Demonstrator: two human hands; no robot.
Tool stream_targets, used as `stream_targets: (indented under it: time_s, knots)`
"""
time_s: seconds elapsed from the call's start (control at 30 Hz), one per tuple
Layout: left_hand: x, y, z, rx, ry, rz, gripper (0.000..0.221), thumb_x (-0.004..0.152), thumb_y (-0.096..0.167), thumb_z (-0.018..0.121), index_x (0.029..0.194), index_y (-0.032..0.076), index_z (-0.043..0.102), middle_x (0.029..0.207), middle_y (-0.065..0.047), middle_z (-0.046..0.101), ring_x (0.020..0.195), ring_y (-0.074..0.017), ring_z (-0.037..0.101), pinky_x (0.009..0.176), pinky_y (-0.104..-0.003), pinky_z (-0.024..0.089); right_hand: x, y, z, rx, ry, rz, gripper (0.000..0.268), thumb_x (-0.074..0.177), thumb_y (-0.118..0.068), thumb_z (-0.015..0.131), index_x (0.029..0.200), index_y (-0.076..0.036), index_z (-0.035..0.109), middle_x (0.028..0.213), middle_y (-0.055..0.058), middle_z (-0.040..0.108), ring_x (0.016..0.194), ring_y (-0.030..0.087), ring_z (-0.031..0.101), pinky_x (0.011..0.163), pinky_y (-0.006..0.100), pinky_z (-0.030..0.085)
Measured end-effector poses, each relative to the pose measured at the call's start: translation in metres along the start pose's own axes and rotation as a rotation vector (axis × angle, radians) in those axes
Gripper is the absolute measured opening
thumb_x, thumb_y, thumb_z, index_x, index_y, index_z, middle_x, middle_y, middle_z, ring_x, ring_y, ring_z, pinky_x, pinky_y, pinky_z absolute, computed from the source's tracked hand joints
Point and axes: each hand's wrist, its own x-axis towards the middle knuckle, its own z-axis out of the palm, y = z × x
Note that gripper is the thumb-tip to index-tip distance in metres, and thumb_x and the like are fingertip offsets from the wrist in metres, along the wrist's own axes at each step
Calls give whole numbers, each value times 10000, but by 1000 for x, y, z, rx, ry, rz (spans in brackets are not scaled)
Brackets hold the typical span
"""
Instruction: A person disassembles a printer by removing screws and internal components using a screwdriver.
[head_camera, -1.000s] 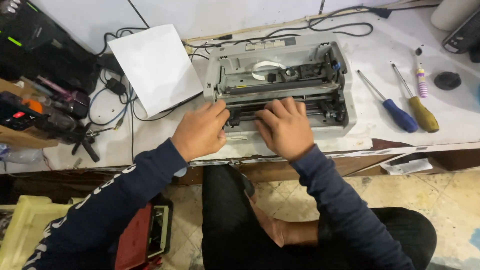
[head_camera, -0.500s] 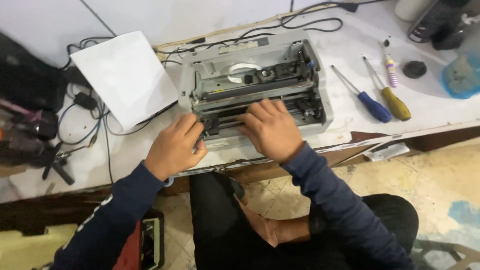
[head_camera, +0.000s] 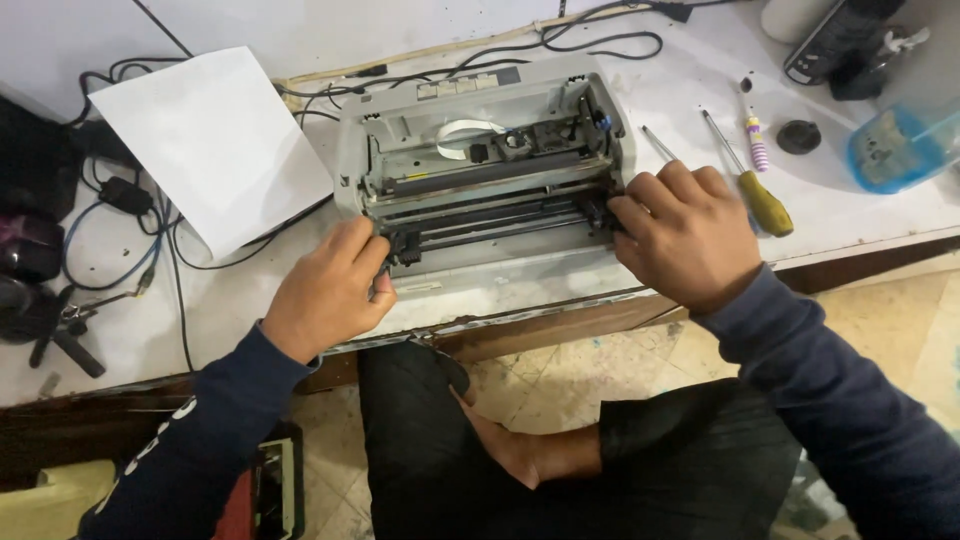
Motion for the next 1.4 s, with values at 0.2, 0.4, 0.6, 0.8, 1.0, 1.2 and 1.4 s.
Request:
stream_targets:
  time_s: [0.2, 0.4, 0.6, 0.8, 1.0, 1.2, 1.4]
  knots:
    - [4, 4, -11, -65, -48, -21, 179, 788, 89, 666, 948, 9, 653, 915, -86, 495, 776, -295, 606, 710, -333, 590, -4, 6, 2, -51, -33, -80, 216, 878, -340, 727, 773, -172, 639, 761, 0, 558, 760, 203, 593, 707, 296, 492]
    - [9, 2, -17, -117, -92, -12, 174, 822, 86, 658, 959, -21, 663, 915, -99, 502, 761, -305, 632, 679, -353, 595, 7, 16, 4, -2, -92, -273, 226, 901, -267, 682, 714, -140, 671, 690, 9, 572, 708, 209, 593, 627, 289, 480]
    - [8, 2, -11, -90, -63, -8, 110, 842, 69, 630, 908, -18, 643, 889, -67, 483, 733, -326, 628, 549, -389, 589, 16, 25, -2, 109, -73, -379, 305, 959, -275, 582, 683, -144, 580, 693, 10, 513, 710, 208, 581, 587, 271, 484]
    - [1, -3, -5, -1, 43, 12, 111, 855, 182, 654, 911, 86, 652, 933, -28, 494, 767, -219, 617, 604, -283, 572, 14, 27, -24, 152, -35, -361, 276, 953, -243, 615, 709, -129, 554, 716, 34, 529, 731, 212, 608, 587, 266, 494]
    - [2, -4, -1, -11, 68, 15, 162, 853, 238, 672, 864, 87, 613, 903, -34, 514, 750, -261, 644, 579, -335, 574, 16, 25, -6, 123, -124, -192, 257, 921, -347, 672, 766, -165, 577, 771, -14, 545, 780, 174, 634, 588, 274, 511]
    - [-1, 0, -18, 21, -1, 79, 131, 873, 120, 692, 945, 23, 642, 1017, -77, 541, 805, -208, 609, 553, -318, 513, 14, 21, -27, 287, -186, -77, 67, 901, -126, 749, 955, -88, 741, 850, 62, 709, 723, 192, 678, 427, 336, 547]
    - [-1, 4, -20, 78, 37, 86, 129, 915, 134, 725, 983, 42, 664, 1017, -89, 646, 931, -230, 662, 804, -328, 581, 5, 13, -28, 229, -21, -65, 102, 933, -144, 817, 956, -119, 720, 922, 11, 718, 770, 167, 665, 529, 316, 438]
